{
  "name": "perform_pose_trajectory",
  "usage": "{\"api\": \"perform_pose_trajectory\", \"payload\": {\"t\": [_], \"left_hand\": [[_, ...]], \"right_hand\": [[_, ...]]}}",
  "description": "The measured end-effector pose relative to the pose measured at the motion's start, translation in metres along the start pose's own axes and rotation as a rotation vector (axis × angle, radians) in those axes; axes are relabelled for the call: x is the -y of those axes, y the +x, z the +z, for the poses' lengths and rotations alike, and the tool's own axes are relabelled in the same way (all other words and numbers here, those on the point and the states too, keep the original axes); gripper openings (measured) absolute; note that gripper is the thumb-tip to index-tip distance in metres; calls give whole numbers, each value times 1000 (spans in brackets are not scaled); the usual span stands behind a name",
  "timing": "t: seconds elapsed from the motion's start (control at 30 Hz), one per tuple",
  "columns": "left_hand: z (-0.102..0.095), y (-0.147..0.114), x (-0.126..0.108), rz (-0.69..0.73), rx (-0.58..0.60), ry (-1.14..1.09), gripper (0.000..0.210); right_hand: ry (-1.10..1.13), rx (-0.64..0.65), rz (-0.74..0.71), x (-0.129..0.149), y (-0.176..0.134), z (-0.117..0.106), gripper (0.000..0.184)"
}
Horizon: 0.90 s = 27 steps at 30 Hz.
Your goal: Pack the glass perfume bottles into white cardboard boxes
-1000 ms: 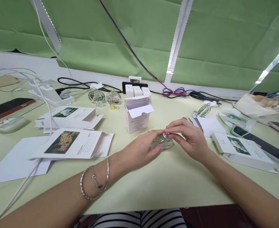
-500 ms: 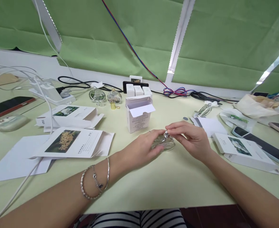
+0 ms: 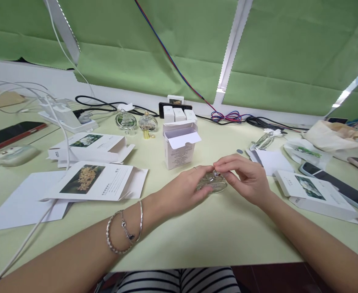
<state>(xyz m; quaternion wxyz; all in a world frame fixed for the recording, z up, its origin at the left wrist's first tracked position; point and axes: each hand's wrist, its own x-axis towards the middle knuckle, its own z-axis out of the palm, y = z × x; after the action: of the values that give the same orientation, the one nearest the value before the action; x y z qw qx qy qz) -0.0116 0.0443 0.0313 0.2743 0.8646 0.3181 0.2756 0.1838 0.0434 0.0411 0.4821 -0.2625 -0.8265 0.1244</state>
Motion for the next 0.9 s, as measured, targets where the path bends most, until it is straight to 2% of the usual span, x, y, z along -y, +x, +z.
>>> {"api": "perform_pose_trajectory", "payload": {"t": [0.37,0.7,0.9], "left_hand": [[0,0,0,-8,9,9,38],[0,-1,-1,-14,-10,8,38],[1,0,0,4,-15,-4,38]], "right_hand": [[6,15,-40,-5,-1,-2,26],[141,30,42,-7,0,-3,22],[53,30,-27,-7,0,-4,25]]}}
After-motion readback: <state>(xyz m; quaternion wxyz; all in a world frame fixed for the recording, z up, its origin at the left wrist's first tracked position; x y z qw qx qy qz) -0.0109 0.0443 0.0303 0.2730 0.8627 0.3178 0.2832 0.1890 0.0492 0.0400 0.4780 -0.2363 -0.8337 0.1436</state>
